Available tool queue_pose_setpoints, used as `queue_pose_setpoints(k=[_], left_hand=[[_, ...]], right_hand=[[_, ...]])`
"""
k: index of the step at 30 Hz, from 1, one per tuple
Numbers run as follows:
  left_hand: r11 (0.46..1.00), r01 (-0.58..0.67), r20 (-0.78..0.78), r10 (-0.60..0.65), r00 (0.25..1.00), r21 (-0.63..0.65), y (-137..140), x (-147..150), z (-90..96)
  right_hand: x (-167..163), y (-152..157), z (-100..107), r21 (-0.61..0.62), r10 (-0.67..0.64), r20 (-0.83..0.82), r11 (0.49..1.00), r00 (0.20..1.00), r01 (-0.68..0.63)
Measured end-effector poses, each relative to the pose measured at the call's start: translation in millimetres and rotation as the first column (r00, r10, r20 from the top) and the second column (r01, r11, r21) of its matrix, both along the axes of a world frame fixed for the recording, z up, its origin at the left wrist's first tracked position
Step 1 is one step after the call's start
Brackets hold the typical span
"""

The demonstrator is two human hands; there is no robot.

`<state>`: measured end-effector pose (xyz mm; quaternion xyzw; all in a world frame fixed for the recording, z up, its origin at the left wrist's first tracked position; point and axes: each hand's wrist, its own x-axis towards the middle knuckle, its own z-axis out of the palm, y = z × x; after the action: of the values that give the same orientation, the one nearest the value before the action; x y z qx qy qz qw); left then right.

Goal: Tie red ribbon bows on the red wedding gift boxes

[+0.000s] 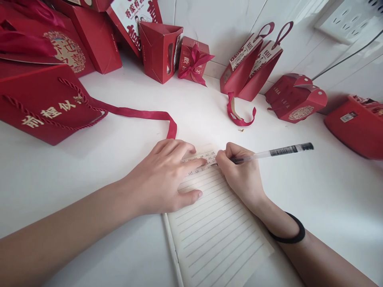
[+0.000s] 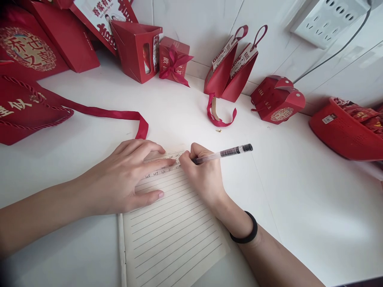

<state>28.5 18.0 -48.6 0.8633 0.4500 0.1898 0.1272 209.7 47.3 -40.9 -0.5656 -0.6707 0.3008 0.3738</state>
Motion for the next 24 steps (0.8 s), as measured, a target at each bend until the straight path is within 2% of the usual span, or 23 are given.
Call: queue_pose_setpoints(k=[14, 16, 20, 24], left_hand=[[1.000, -0.002, 0.006, 0.002, 1.000, -0.007, 0, 0, -0.5], [1.000, 0.003, 0.002, -0.003, 1.000, -0.013, 0, 0, 0.1], [1.000, 0.016, 0.003, -0.016, 1.000, -0.013, 1, -1, 1.1], [0.998, 0.026, 0.012, -0.026, 1.000, -0.058, 1, -2, 4.5]], right_hand=[[0, -2, -2, -0.036, 0.041, -0.043, 0.998, 0.998, -0.042], [3, 1, -3, -0.055, 0.004, -0.137, 0.998, 0.991, -0.012], [13, 14, -4, -0.083, -0.102, -0.362, 0.994, 0.926, 0.077], [24, 30, -5, -0.015, -0.149, -0.286, 0.988, 0.947, 0.151]])
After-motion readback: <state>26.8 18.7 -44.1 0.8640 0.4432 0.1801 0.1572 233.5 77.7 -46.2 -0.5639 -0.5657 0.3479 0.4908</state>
